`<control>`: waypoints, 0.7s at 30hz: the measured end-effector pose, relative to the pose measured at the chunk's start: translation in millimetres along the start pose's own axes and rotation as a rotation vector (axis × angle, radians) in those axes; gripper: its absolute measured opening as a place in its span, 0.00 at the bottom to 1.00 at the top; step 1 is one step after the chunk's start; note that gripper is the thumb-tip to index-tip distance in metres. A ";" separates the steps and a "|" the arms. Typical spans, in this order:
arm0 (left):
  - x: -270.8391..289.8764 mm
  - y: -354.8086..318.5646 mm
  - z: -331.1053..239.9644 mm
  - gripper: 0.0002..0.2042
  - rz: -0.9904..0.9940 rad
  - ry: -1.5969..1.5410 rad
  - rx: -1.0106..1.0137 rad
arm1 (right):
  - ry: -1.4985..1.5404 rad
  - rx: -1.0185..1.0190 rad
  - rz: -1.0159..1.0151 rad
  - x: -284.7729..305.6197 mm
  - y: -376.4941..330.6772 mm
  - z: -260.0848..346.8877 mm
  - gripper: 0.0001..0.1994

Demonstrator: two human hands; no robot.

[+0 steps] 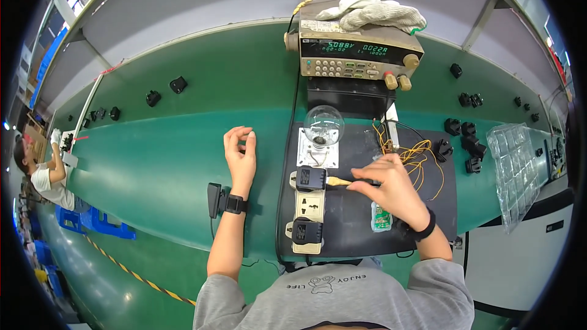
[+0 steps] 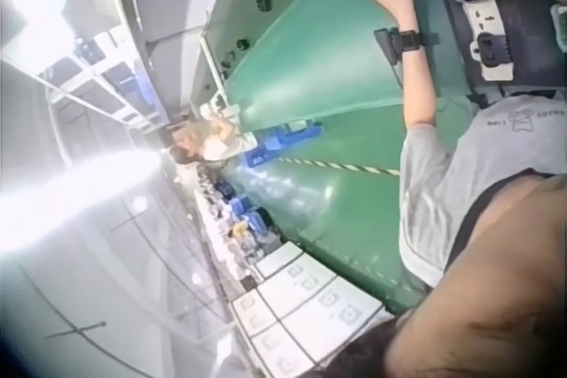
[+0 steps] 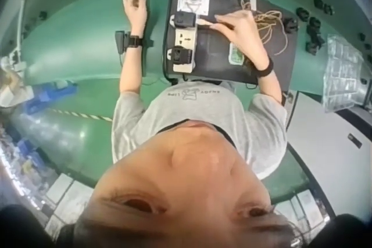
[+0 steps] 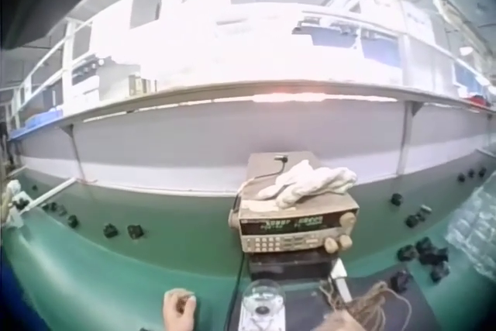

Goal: The person tests power adapters by plugging them into a power strip, connecting a cable, and pressing a button on a power supply unit. They handle each adapter individually, placing tested units onto the green workbench and picking up new ones to repeat the process.

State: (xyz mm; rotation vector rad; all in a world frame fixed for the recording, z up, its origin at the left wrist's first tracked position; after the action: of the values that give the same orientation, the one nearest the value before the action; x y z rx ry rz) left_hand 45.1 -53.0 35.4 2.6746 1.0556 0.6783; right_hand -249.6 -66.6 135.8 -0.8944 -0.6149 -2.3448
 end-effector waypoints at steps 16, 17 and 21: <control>-40.5 -64.1 -100.1 0.25 0.670 -0.091 -0.535 | -0.078 0.063 -0.062 -27.0 2.3 9.9 0.10; -40.6 -64.1 -100.3 0.25 0.670 -0.092 -0.536 | -0.061 0.085 -0.080 -26.3 2.7 11.7 0.10; -41.6 -64.5 -99.8 0.24 0.663 -0.111 -0.527 | -0.056 0.109 -0.108 -26.1 2.1 12.3 0.09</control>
State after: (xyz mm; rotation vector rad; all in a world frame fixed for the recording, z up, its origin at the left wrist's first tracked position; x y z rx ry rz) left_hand -68.0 -33.9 87.4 2.4990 -0.0802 0.7593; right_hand -226.2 -52.3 126.1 -0.9006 -0.8247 -2.3626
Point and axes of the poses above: each hand's wrist, its own y-axis towards the middle knuckle, its own x-axis out of the back of the hand, z = x × y, the point moved 8 cm from there along y, towards the middle knuckle, and after that the axes turned 9 degrees about y, right-handed, at the moved point
